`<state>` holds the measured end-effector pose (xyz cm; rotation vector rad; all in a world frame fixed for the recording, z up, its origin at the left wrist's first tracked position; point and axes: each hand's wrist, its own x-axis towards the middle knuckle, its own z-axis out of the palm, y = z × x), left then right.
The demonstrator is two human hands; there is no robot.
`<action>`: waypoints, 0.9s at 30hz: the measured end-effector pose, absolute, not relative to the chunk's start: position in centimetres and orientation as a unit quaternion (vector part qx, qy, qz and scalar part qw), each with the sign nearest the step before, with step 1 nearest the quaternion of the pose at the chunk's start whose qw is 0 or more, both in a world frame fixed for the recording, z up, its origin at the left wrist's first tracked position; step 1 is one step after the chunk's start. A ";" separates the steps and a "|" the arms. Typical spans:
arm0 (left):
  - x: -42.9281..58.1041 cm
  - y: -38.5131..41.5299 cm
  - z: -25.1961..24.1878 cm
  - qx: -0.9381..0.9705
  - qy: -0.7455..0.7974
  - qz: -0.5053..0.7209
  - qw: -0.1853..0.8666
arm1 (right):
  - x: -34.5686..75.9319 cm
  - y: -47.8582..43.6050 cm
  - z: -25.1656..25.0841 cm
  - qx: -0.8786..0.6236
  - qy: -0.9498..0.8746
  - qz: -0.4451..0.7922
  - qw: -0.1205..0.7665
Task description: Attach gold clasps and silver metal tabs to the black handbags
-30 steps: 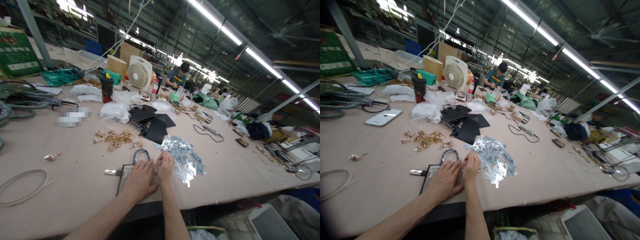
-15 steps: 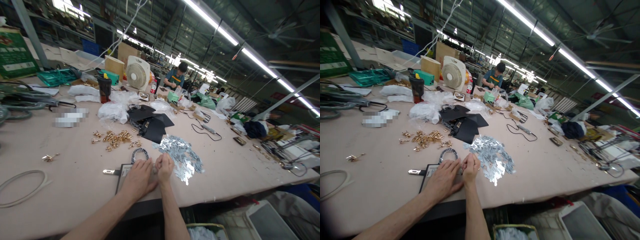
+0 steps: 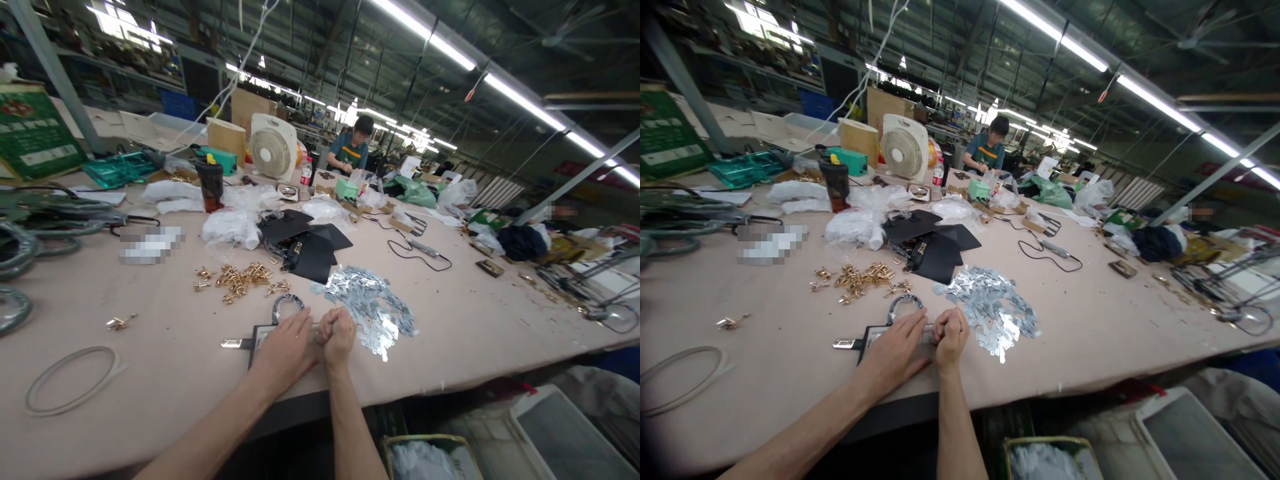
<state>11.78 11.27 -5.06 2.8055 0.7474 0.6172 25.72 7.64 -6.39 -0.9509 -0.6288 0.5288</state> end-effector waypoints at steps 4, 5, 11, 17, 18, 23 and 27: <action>9.2 12.0 -4.8 0.926 0.268 0.254 0.084 | 26.0 7.6 -6.3 -0.415 -0.249 0.233 0.844; 8.8 12.2 -4.9 0.921 0.272 0.261 0.097 | 26.0 7.6 -6.2 -0.409 -0.245 0.235 0.847; 8.4 12.2 -6.0 0.905 0.283 0.281 0.147 | 26.1 7.6 -5.5 -0.424 -0.220 0.239 0.846; 7.9 12.4 -6.1 0.882 0.319 0.283 0.200 | 24.7 7.6 -2.7 -0.462 -0.195 0.278 0.819; 7.8 12.5 -6.1 0.877 0.325 0.283 0.212 | 24.2 7.7 -2.3 -0.451 -0.205 0.281 0.822; 7.5 12.7 -6.0 0.873 0.322 0.290 0.225 | 21.6 8.0 -2.8 -0.399 -0.273 0.268 0.834; 7.5 12.7 -6.1 0.870 0.318 0.294 0.236 | 20.6 8.3 -4.1 -0.395 -0.307 0.249 0.830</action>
